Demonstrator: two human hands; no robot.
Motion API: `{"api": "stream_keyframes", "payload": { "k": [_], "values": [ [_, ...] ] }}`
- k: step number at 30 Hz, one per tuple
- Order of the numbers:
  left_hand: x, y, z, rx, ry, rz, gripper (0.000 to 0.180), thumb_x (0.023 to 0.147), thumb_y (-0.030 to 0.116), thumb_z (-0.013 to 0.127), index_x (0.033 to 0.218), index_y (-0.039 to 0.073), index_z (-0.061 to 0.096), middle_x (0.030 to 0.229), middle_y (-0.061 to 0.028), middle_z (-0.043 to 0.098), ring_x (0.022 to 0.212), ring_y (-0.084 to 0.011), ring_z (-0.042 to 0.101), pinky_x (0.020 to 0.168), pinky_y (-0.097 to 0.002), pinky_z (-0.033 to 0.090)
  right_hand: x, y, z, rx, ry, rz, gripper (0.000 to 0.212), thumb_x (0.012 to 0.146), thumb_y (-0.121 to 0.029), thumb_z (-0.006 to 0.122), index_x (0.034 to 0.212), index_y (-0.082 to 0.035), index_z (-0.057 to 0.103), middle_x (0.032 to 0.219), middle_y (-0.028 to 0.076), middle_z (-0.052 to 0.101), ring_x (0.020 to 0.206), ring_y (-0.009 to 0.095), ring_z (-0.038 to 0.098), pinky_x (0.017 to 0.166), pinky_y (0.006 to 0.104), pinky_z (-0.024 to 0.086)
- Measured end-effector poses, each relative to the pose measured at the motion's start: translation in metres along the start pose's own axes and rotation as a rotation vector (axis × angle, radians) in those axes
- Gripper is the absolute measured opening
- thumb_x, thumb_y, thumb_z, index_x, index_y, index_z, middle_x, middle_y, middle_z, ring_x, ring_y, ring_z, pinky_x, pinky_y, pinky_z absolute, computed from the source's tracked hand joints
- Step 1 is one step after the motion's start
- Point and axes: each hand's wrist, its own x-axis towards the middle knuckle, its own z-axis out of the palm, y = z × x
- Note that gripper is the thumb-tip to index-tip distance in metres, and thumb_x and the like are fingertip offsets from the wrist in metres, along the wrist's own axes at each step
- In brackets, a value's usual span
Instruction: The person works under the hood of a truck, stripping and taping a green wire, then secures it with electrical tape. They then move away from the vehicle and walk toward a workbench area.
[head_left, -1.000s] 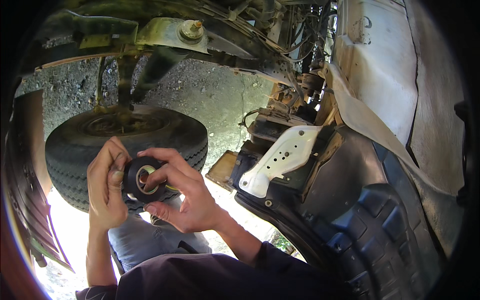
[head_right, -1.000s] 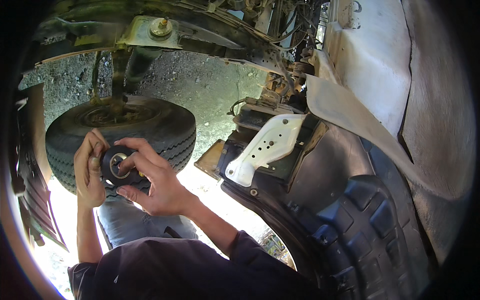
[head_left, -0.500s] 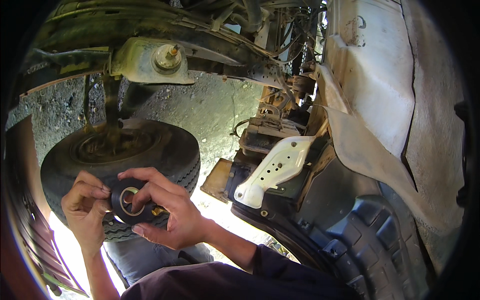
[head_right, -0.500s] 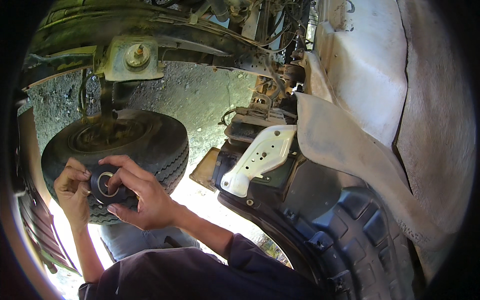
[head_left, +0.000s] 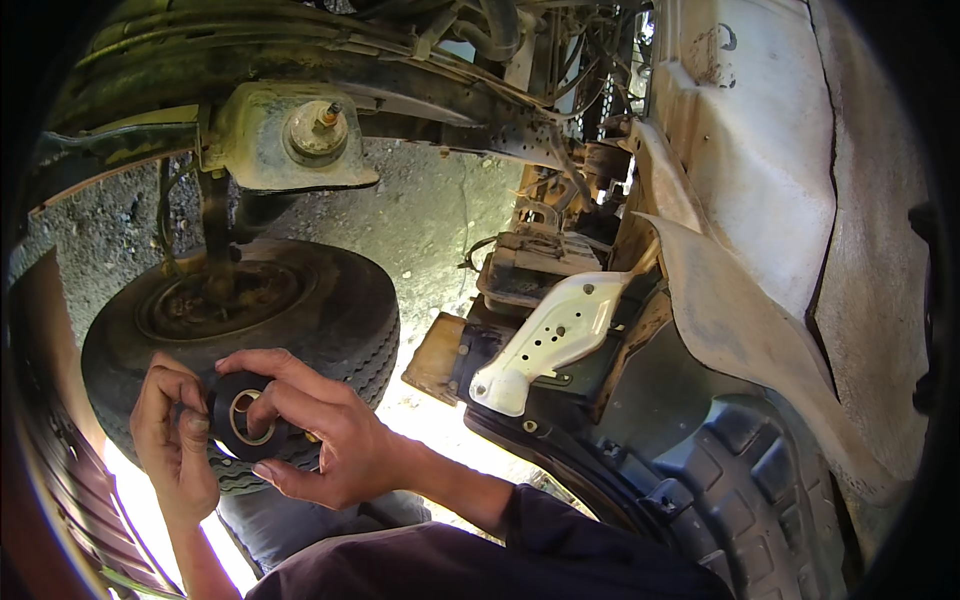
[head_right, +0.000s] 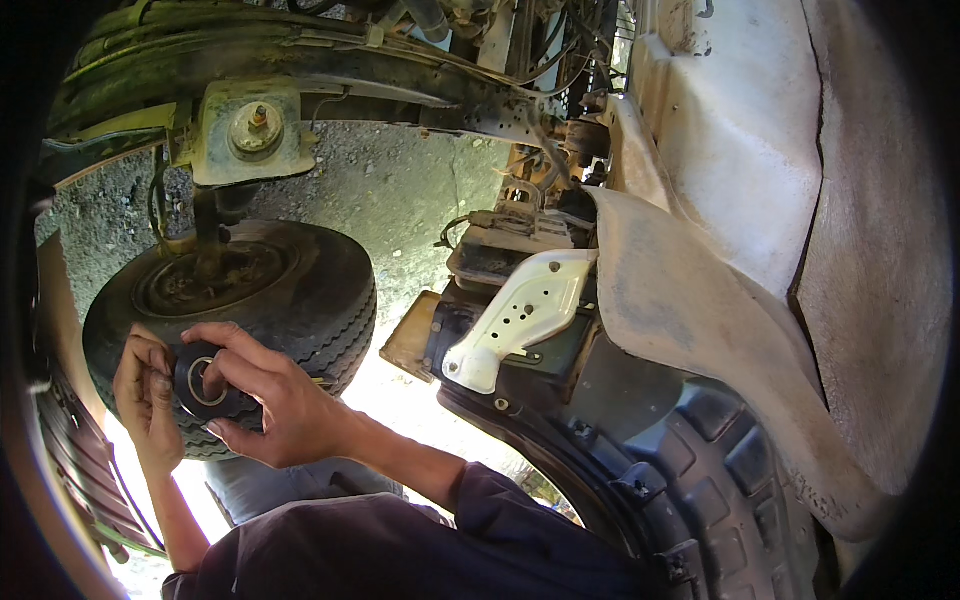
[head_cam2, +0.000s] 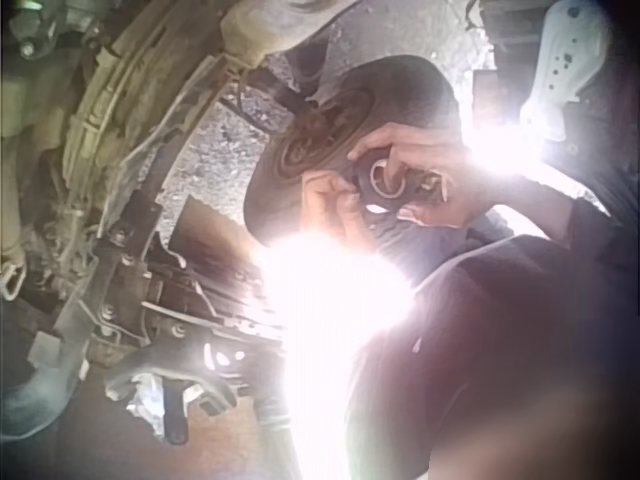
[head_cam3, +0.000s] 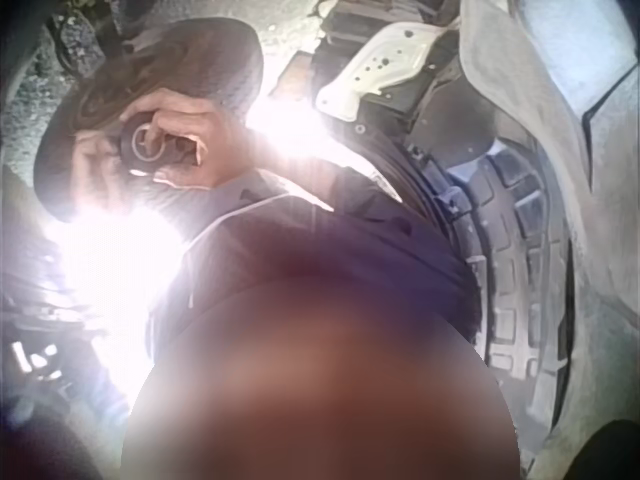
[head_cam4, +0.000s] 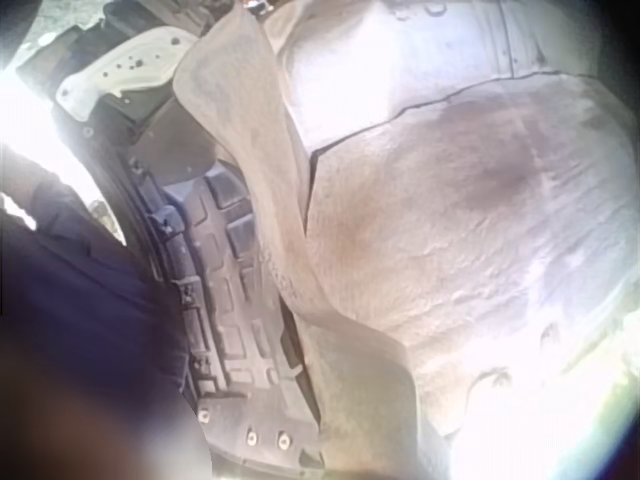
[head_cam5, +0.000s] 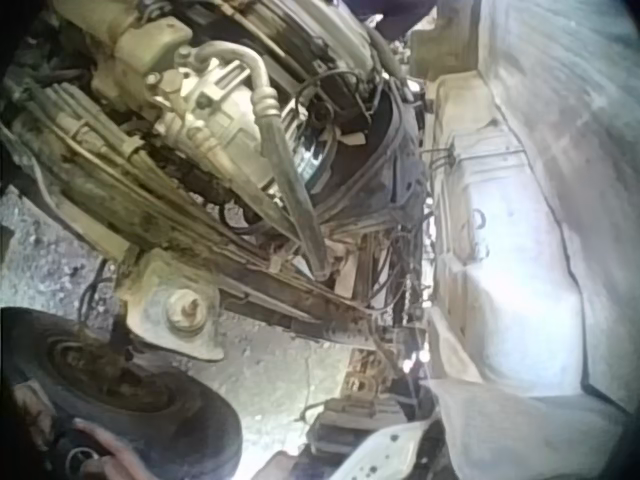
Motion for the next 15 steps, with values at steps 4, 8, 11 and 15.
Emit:
{"api": "stream_keyframes", "payload": {
  "k": [4,8,11,15],
  "values": [
    [-0.0006,-0.0038,-0.0022,-0.044,-0.016,0.089,0.056,0.093,0.054,0.076,0.088,0.003,0.054,0.088,-0.0045,0.052,0.082,-0.0128,0.050,0.074,-0.0256,0.038,-0.0022,-0.0040,0.0006,0.070,-0.006,0.067,0.030,0.076,-0.005,0.077,0.099,0.003,0.060,0.146,0.029,0.050,0.118,0.036,0.063,0.095,0.0381,0.052],
    [0.0011,-0.0024,-0.0057,-0.039,-0.052,0.113,0.046,0.092,0.043,0.078,0.086,0.004,0.054,0.083,-0.0047,0.055,0.078,-0.0135,0.051,0.072,-0.0265,0.038,-0.0021,-0.0039,0.0012,0.020,0.010,-0.001,0.031,0.074,-0.005,0.076,0.099,0.002,0.059,0.145,0.029,0.051,0.117,0.037,0.063,0.093,0.0383,0.052],
    [0.0011,0.0005,-0.0069,0.046,-0.084,0.113,0.039,0.093,0.034,0.076,0.084,0.004,0.053,0.080,-0.0053,0.056,0.073,-0.0143,0.049,0.069,-0.0280,0.038,-0.0052,-0.0045,0.0005,-0.025,0.013,0.003,0.031,0.073,-0.004,0.076,0.098,0.002,0.058,0.144,0.028,0.052,0.117,0.037,0.064,0.092,0.0384,0.052],
    [-0.0007,0.0011,-0.0044,0.201,-0.141,0.184,0.041,0.101,0.037,0.064,0.083,0.003,0.049,0.076,-0.0060,0.050,0.068,-0.0168,0.044,0.064,-0.0314,0.034,-0.0098,-0.0056,-0.0019,-0.068,0.008,0.012,0.031,0.073,-0.002,0.076,0.098,0.000,0.058,0.143,0.027,0.053,0.116,0.037,0.064,0.091,0.0377,0.053]
  ]
}}
